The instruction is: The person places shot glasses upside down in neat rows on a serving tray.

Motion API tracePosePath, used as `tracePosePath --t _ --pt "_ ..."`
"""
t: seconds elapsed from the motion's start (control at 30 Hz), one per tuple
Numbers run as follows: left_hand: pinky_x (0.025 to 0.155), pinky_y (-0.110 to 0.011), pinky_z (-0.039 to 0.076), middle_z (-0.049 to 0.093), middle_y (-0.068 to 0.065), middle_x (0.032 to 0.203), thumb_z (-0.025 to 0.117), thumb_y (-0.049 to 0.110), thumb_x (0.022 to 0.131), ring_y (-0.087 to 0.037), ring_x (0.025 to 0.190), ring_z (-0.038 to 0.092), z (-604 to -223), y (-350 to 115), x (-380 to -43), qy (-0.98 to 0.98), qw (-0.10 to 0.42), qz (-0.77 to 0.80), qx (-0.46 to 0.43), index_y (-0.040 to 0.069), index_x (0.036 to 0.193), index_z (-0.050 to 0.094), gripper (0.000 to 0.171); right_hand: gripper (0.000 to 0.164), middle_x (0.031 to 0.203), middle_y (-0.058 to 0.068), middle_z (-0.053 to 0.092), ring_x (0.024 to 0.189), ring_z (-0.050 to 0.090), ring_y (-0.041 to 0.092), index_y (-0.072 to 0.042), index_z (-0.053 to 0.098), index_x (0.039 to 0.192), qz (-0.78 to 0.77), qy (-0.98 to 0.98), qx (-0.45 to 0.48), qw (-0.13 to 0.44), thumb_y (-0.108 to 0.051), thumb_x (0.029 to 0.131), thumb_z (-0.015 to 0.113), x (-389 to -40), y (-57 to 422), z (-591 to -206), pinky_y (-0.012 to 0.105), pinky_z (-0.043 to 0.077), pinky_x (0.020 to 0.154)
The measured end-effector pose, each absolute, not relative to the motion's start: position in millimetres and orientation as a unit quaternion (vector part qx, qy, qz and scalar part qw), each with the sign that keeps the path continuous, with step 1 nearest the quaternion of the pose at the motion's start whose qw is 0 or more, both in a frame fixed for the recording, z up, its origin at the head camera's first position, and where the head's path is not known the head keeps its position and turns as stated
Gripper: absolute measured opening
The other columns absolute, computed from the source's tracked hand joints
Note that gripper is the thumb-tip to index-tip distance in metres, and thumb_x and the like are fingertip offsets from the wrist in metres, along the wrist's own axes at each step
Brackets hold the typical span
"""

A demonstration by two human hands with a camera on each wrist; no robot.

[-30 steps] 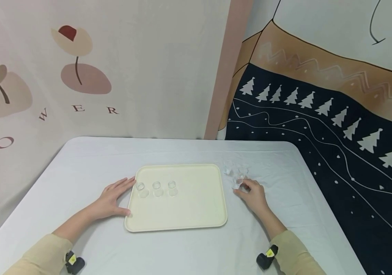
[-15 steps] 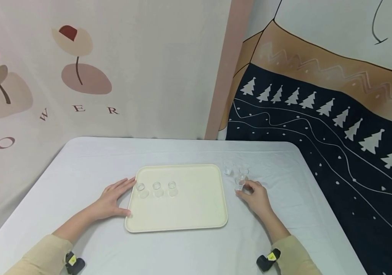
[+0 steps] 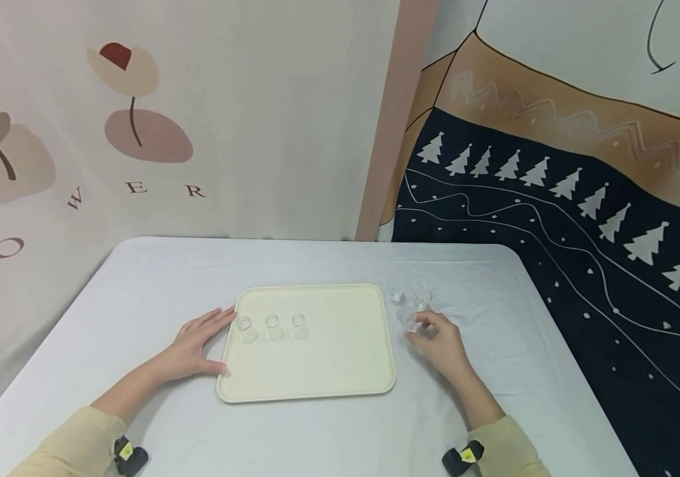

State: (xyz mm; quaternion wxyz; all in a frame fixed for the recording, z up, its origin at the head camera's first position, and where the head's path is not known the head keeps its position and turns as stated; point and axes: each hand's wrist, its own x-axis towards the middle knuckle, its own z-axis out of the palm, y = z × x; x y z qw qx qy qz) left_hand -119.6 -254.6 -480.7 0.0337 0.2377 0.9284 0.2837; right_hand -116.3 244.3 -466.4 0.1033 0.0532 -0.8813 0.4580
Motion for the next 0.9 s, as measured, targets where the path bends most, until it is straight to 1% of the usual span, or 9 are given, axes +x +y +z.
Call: tracePosePath --t 0.07,0.2,0.3,0.4,0.47,0.57,0.73,0.9 --pt "0.105 -0.062 0.008 0.026 -0.013 0.155 0.079 0.059 0.065 -0.04 0.139 0.017 -481 -255 -120 0.928 0.035 0.285 0.236 0.005 0.148 0.034 0.109 0.027 0.087 0.006 0.062 0.084 0.053 0.02 -0.004 0.069 0.1 0.462 -0.877 0.064 0.113 -0.003 0.075 0.08 -115 242 -465 0.042 0.042 0.078" --pt "0.104 -0.063 0.009 0.027 -0.014 0.154 0.08 0.057 0.065 -0.04 0.139 0.018 -482 -254 -120 0.927 0.031 0.285 0.24 0.005 0.148 0.035 0.108 0.031 0.087 0.004 0.063 0.081 0.054 0.016 -0.005 0.071 0.103 0.467 -0.869 0.092 0.133 -0.003 0.074 0.081 -113 237 -462 0.035 0.039 0.074" --pt "0.104 -0.063 0.009 0.027 -0.013 0.155 0.08 0.057 0.065 -0.04 0.139 0.017 -482 -254 -120 0.928 0.033 0.284 0.239 0.005 0.148 0.034 0.108 0.032 0.091 0.004 0.066 0.081 0.054 0.014 -0.007 0.071 0.104 0.467 -0.865 0.119 0.143 -0.001 0.074 0.081 -112 233 -460 0.035 0.037 0.071" --pt "0.105 -0.062 0.009 0.026 -0.013 0.155 0.08 0.058 0.065 -0.039 0.14 0.016 -481 -254 -120 0.929 0.039 0.282 0.236 0.005 0.148 0.034 0.108 0.033 0.097 0.007 0.067 0.083 0.054 0.02 -0.007 0.071 0.105 0.464 -0.861 0.145 0.151 0.002 0.075 0.079 -109 228 -454 0.039 0.037 0.071" --pt "0.105 -0.063 0.009 0.027 -0.013 0.155 0.08 0.058 0.064 -0.04 0.14 0.016 -481 -253 -119 0.93 0.04 0.281 0.233 0.005 0.148 0.034 0.109 0.033 0.099 0.01 0.067 0.083 0.054 0.025 -0.004 0.07 0.105 0.461 -0.859 0.159 0.156 0.005 0.074 0.078 -106 222 -447 0.041 0.037 0.071" --pt "0.105 -0.063 0.009 0.027 -0.013 0.155 0.08 0.058 0.063 -0.04 0.139 0.017 -480 -253 -119 0.932 0.041 0.279 0.23 0.005 0.148 0.034 0.11 0.032 0.099 0.014 0.066 0.083 0.054 0.03 0.002 0.069 0.105 0.458 -0.857 0.175 0.161 0.008 0.074 0.076 -99 211 -431 0.041 0.038 0.07" --pt "0.105 -0.063 0.009 0.027 -0.013 0.155 0.079 0.058 0.063 -0.04 0.139 0.017 -480 -252 -119 0.933 0.044 0.277 0.227 0.005 0.148 0.034 0.11 0.031 0.097 0.017 0.066 0.081 0.055 0.034 0.006 0.068 0.103 0.459 -0.85 0.195 0.17 0.01 0.074 0.076 -95 197 -412 0.037 0.038 0.068" --pt "0.105 -0.063 0.009 0.027 -0.013 0.155 0.08 0.058 0.063 -0.04 0.139 0.017 -479 -252 -118 0.933 0.043 0.277 0.228 0.005 0.148 0.034 0.11 0.03 0.097 0.015 0.066 0.082 0.055 0.034 0.003 0.069 0.105 0.465 -0.848 0.196 0.161 0.007 0.076 0.076 -97 186 -403 0.038 0.038 0.07"
